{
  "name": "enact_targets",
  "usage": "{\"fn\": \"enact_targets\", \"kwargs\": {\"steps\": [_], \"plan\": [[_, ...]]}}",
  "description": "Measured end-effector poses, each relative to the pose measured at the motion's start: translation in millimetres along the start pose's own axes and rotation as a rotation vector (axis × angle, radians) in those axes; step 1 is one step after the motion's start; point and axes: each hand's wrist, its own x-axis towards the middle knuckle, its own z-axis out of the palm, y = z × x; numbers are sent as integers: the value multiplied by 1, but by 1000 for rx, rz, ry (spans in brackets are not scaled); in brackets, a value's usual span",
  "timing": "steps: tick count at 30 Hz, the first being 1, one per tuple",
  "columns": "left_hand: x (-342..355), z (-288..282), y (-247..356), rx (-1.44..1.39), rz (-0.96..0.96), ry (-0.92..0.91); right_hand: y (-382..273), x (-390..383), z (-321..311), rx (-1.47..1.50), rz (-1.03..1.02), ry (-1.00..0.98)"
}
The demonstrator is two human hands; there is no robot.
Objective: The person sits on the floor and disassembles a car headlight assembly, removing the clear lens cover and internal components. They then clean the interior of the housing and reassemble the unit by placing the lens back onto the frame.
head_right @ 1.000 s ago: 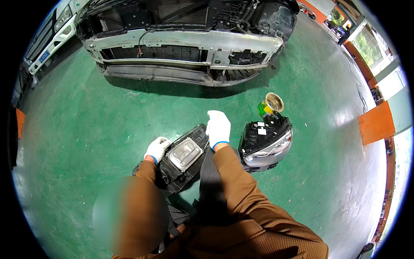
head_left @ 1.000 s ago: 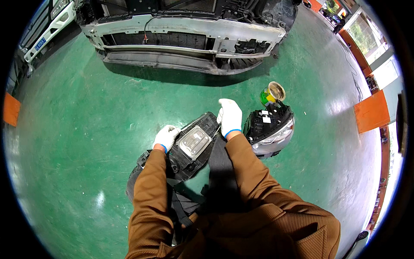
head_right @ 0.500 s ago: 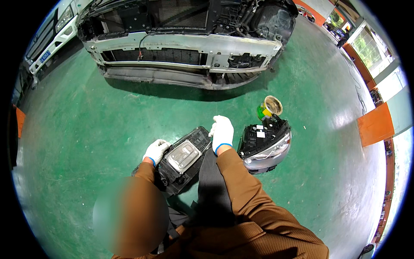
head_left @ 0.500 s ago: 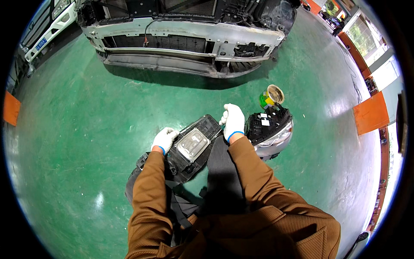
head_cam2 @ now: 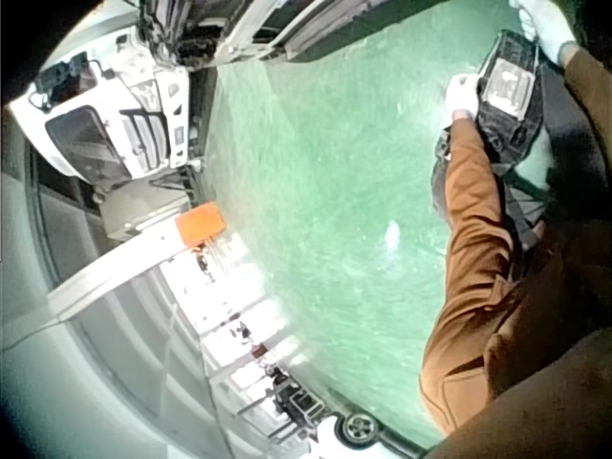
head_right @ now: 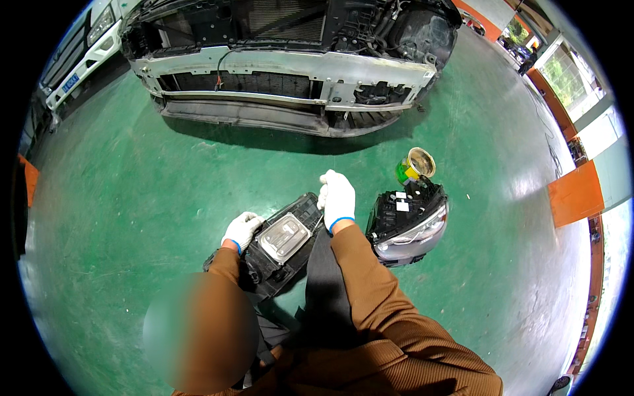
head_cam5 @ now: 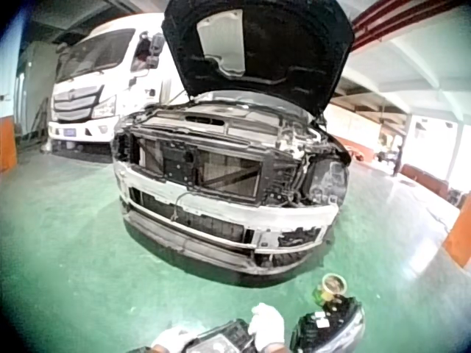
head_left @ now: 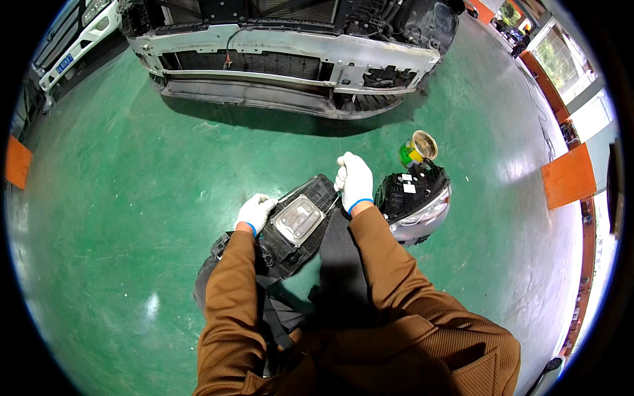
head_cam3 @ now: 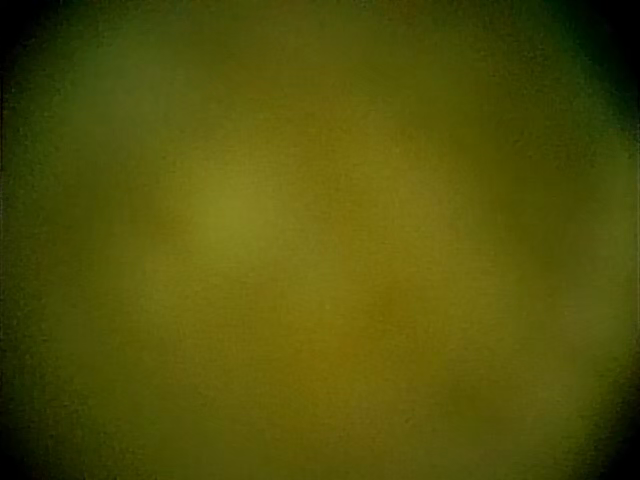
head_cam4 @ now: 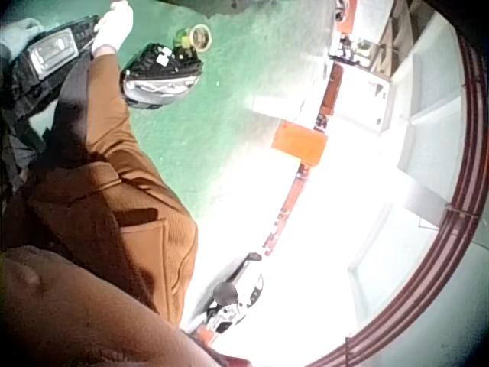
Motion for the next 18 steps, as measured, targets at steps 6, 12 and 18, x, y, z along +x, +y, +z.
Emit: {"fn": "enact_targets", "kwargs": {"steps": [6, 12, 18], "plan": [[0, 0, -2, -22, -1, -7, -21, -1, -12, 92, 190, -267], [2, 1, -5, -20, 9, 11, 6, 0, -5, 15, -106, 248], [5, 2, -8, -77, 8, -10, -13, 4, -33, 110, 187, -560]]}}
